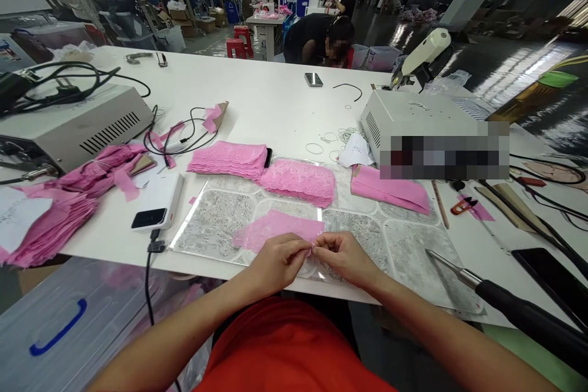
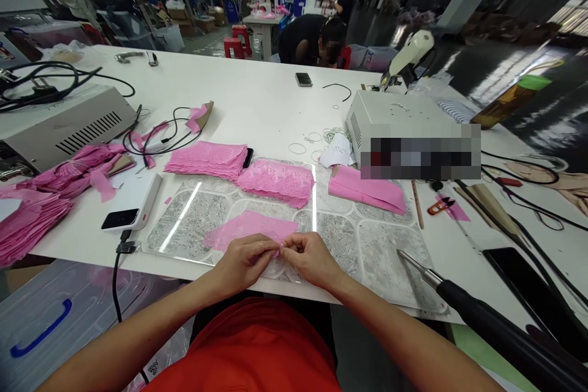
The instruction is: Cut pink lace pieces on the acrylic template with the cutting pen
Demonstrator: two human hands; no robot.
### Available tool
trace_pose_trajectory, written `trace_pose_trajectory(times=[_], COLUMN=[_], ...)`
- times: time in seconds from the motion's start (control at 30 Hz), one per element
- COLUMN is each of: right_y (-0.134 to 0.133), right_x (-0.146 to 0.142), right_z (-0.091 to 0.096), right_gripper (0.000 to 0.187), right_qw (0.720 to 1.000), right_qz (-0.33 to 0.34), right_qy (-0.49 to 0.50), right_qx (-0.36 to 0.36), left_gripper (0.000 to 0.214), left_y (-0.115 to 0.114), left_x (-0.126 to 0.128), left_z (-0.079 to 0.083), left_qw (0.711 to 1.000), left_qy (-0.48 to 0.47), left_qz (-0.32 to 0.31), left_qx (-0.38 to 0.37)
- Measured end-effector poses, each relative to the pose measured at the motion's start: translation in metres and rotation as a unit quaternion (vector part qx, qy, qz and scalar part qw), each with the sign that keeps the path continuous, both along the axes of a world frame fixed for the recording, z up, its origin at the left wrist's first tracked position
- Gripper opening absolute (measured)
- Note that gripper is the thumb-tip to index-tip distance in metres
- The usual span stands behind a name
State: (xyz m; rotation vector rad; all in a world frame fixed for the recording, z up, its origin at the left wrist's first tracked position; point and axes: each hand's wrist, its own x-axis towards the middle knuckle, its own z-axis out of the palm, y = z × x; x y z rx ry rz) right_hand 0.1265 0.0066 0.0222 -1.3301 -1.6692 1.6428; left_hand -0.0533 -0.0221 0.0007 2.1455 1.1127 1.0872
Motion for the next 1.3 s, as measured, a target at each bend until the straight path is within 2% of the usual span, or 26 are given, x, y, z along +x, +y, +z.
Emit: trace_pose_trajectory(times=[0.17, 0.37, 0.57, 0.9, 1.0, 1.07, 1.2, 1.23, 1.3], right_y=[-0.001, 0.001, 0.004, 0.006, 0.007, 0.007, 0.003, 0.002, -0.001], right_x=[-0.002, -0.005, -0.006, -0.009, -0.01, -0.009, 0.007, 0.012, 0.022], right_z=[0.003, 0.0, 0.003, -0.001, -0.001, 0.002, 0.013, 0.016, 0.018], right_gripper=[0.023, 0.02, 0.022, 0.014, 0.013, 0.015, 0.024, 0.025, 0.024], right_qw=[1.0, 1.0, 1.0, 0.999, 0.999, 0.998, 0.991, 0.986, 0.973], right_qz=[0.0, -0.016, -0.006, -0.003, 0.0, 0.006, 0.059, 0.076, 0.084], right_qy=[0.002, -0.008, -0.002, -0.032, -0.048, -0.06, -0.105, -0.13, -0.184], right_qx=[0.007, -0.003, -0.018, 0.018, 0.02, 0.025, 0.051, 0.067, 0.11], left_gripper=[0.017, 0.016, 0.017, 0.017, 0.015, 0.014, 0.017, 0.017, 0.016], left_y=[0.0, -0.001, -0.001, 0.0, -0.002, -0.005, -0.012, -0.013, -0.013], left_x=[0.001, 0.004, 0.003, 0.004, 0.004, 0.002, -0.007, -0.012, -0.023], left_z=[-0.001, -0.004, 0.0, -0.008, -0.003, 0.005, 0.02, 0.021, 0.019], left_qw=[0.999, 0.998, 0.998, 0.994, 0.993, 0.994, 0.991, 0.989, 0.986], left_qy=[0.011, 0.016, 0.021, 0.03, 0.026, 0.025, 0.068, 0.084, 0.111], left_qz=[0.027, 0.051, 0.053, 0.065, 0.075, 0.06, -0.07, -0.084, -0.058], left_qx=[0.03, 0.033, 0.024, 0.084, 0.089, 0.084, 0.087, 0.093, 0.114])
